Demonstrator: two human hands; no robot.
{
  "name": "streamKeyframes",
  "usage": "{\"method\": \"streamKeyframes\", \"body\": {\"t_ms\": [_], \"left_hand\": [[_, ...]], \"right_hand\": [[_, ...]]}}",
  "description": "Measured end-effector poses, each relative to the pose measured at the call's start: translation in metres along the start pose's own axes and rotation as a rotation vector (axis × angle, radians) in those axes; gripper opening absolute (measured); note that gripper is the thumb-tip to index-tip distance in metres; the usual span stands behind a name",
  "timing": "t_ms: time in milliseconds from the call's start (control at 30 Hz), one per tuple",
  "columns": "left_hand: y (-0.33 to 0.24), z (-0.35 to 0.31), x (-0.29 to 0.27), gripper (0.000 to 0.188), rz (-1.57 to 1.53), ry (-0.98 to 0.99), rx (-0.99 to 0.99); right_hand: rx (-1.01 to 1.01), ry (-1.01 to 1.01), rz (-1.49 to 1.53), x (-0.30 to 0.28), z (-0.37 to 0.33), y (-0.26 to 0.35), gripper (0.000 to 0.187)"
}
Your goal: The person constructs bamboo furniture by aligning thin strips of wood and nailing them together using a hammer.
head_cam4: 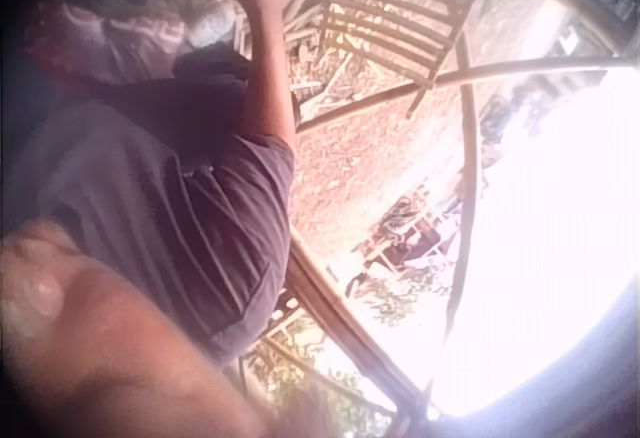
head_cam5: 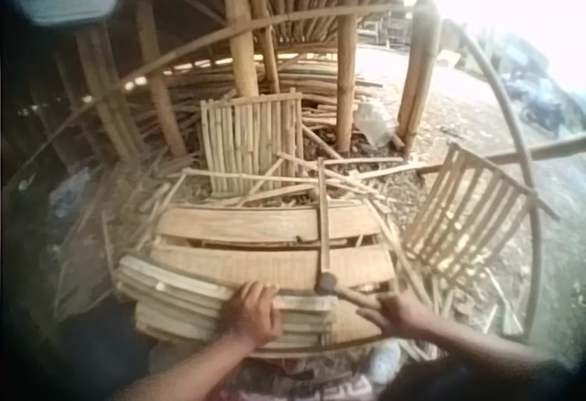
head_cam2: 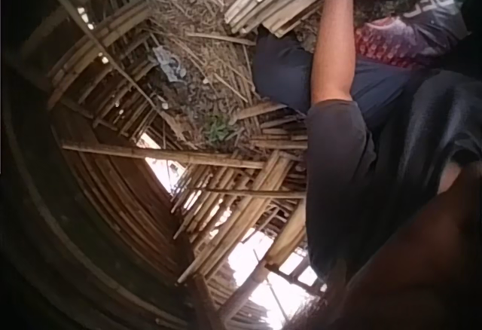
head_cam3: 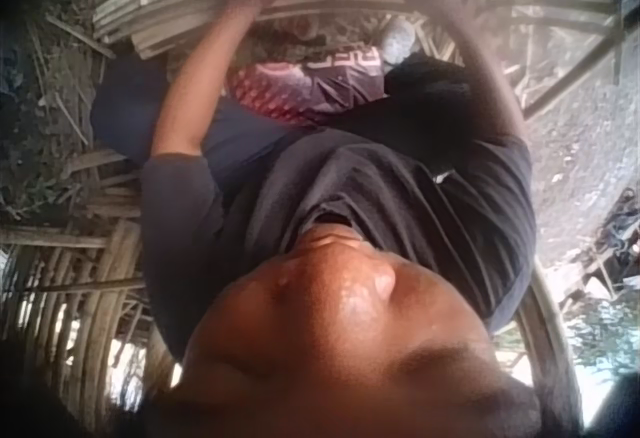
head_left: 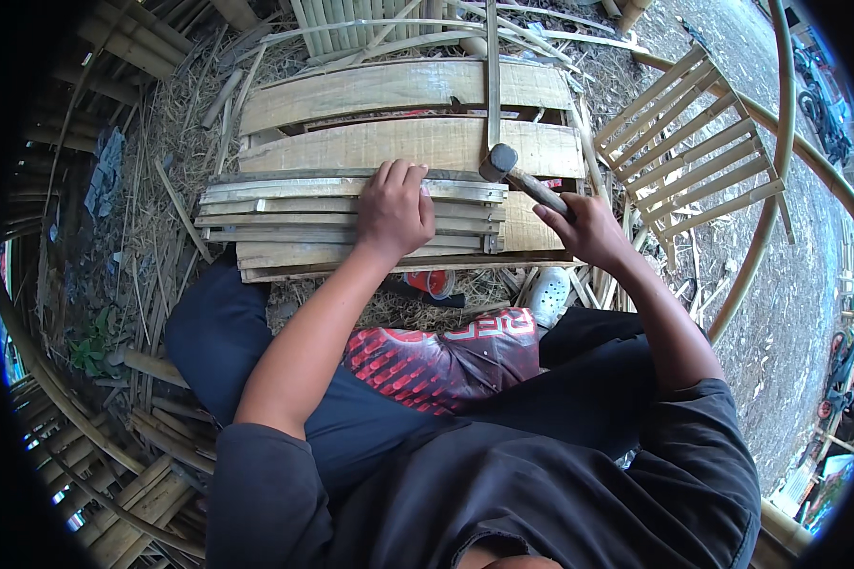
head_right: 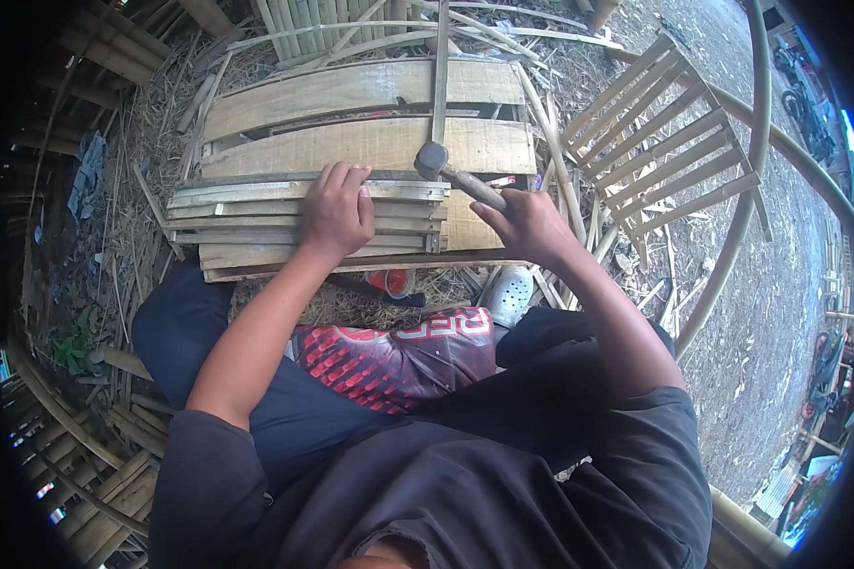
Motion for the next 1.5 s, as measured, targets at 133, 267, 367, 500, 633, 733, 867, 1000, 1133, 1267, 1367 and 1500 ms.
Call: {"method": "streamKeyframes", "body": {"t_ms": [133,267,367,500,633,733,867,1000,1133,1267,1367,1500], "left_hand": [[0.001,0.002,-0.002,0.031,0.000,0.018,-0.025],[-0.003,0.000,-0.001,0.028,0.010,0.035,-0.030],[0.002,0.004,0.000,0.027,-0.022,0.002,0.004],[0.002,-0.002,0.002,0.026,-0.028,0.011,-0.002],[-0.003,0.000,-0.002,0.026,-0.016,0.004,0.001],[-0.004,0.000,-0.005,0.026,-0.016,0.011,-0.008],[-0.005,0.001,-0.004,0.025,-0.021,0.001,0.003],[-0.002,-0.002,-0.005,0.025,-0.002,-0.006,-0.001],[0.003,0.000,-0.004,0.034,0.020,0.007,-0.008],[-0.008,-0.006,-0.004,0.057,0.048,-0.110,0.010],[0.000,-0.004,-0.006,0.061,0.105,-0.059,-0.023],[0.003,-0.001,0.005,0.057,0.089,0.005,-0.010]], "right_hand": [[-0.098,-0.194,0.054,-0.032,-0.009,0.024,0.045],[-0.275,-0.302,0.240,-0.055,-0.026,0.026,0.026],[0.066,0.127,-0.134,0.004,-0.008,-0.011,0.040],[-0.082,-0.203,0.025,-0.039,-0.021,0.025,0.049],[0.045,-0.145,0.164,-0.032,-0.022,0.010,0.056],[0.049,-0.056,0.116,-0.023,-0.023,0.016,0.057],[-0.067,-0.043,0.009,-0.005,-0.022,0.017,0.048],[-0.039,-0.063,0.032,-0.024,-0.023,0.040,0.049],[-0.080,-0.171,0.217,-0.043,-0.031,0.058,0.039],[-0.036,-0.029,-0.019,-0.001,-0.033,0.020,0.054],[-0.006,-0.150,0.126,-0.038,-0.031,0.054,0.052],[-0.025,-0.285,0.269,-0.065,-0.035,0.044,0.047]]}}
Point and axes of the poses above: each hand's wrist, its own z-axis towards the middle knuckle, its own x-axis out of the palm, y = z × x, the point moved 10 cm from there along z, towards the middle knuckle, and after that the axes turned 9 degrees about -x, right-handed, at the moved point
